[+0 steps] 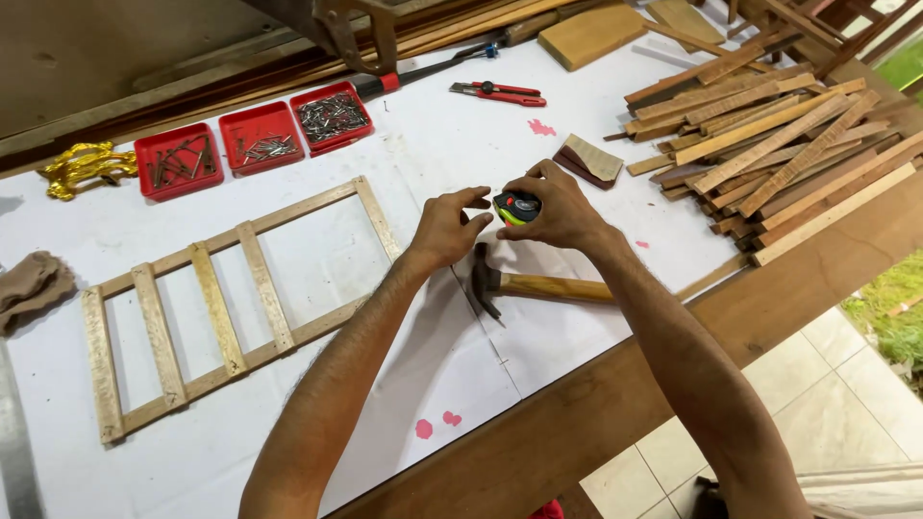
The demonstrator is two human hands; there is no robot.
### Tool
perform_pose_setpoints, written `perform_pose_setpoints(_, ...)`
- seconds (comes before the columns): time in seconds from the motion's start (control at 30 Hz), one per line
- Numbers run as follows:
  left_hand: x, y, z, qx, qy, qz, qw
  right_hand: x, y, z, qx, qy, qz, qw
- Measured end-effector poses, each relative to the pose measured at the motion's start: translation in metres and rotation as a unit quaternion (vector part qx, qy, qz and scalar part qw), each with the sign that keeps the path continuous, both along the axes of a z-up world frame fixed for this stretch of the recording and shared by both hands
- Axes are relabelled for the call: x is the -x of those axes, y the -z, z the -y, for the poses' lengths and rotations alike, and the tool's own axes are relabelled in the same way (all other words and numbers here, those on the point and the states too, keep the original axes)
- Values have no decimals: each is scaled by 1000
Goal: The person assembles a small wooden frame on a workbench, hammering nails into thin wood slats to attach cross pieces. They measure the frame and slats with a tape measure and ruler, sand a small block, and position additional slats before nailing them in place.
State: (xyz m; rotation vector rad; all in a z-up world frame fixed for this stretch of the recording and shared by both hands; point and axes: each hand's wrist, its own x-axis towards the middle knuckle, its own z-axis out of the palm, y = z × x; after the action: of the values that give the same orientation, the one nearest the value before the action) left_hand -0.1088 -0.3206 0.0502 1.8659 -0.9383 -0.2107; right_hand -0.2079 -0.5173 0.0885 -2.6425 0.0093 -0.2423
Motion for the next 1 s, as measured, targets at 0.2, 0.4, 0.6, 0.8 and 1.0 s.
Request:
perform_pose_setpoints(0.2, -6, 13, 13, -130, 44, -16, 990, 6, 37, 36, 16, 55, -27, 998)
perform_pose_setpoints(0.4, -10, 19, 17, -176, 50, -34, 983, 12, 41, 35, 69, 58, 14, 996)
perform_pose_setpoints(0.6, -8, 13, 10, -205, 46, -40, 977, 31, -16, -7, 69, 5, -44, 997)
perform_pose_setpoints(0.8, 3, 11, -9, -219, 51, -52, 973, 37, -1, -23, 48, -113, -305, 945)
perform_pose_setpoints(1.0, 17, 4, -34, -168, 18, -100, 981, 35, 4, -24, 66, -118, -276, 952)
